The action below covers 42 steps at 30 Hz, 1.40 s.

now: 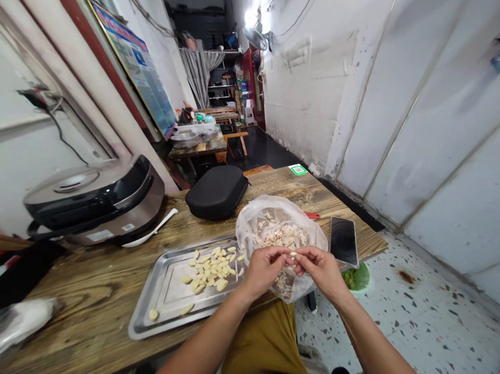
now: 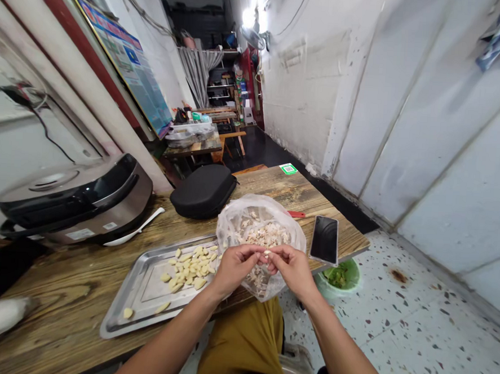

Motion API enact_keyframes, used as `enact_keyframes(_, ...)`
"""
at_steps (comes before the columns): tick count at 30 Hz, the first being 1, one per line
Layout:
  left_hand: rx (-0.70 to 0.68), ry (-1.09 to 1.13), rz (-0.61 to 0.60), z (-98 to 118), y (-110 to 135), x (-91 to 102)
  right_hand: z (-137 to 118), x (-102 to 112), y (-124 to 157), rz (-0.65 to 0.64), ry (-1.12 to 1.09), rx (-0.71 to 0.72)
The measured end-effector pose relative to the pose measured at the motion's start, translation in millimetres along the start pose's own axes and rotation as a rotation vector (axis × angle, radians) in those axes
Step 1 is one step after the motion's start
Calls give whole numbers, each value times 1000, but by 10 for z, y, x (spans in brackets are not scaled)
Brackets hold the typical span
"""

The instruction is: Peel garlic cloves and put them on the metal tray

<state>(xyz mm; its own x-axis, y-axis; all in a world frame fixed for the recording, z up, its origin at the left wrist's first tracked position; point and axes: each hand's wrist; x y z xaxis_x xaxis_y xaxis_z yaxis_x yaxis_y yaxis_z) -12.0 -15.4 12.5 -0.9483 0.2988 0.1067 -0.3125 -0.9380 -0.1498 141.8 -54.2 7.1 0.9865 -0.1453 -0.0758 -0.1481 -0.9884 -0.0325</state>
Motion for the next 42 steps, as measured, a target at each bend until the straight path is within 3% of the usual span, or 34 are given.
enact_keyframes(6,-51,-113,-11,-27,-14,-18,-38,0,45,-18,-17,0)
enact_keyframes(12,-489,-450,-89,67,42,21,-71,-19,91,-14,-18,-36)
enact_keyframes(16,-599,-575,-185,116,60,64,-76,-24,126,-12,33,-17)
enact_keyframes(22,-567,-525,-231,155,38,116,-66,-12,153,-51,55,36)
enact_keyframes(28,-388,-420,-142,184,48,141,-86,-9,148,-90,-26,36)
enact_keyframes(32,-278,-266,-179,187,55,156,-110,4,124,-59,-87,14)
enact_keyframes(42,-396,-314,-203,194,56,160,-106,-40,146,-44,-101,-34)
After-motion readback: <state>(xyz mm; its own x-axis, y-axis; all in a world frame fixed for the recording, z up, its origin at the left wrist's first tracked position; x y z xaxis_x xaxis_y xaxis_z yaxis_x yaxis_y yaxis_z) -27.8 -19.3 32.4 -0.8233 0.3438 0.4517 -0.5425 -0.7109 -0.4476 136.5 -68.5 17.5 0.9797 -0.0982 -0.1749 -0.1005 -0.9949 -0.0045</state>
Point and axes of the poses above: each hand's wrist, its own y-axis away from the middle knuckle, its own x-axis out of the back of the hand, z = x × y, and after that the axes turned 5 degrees about z, right-handed
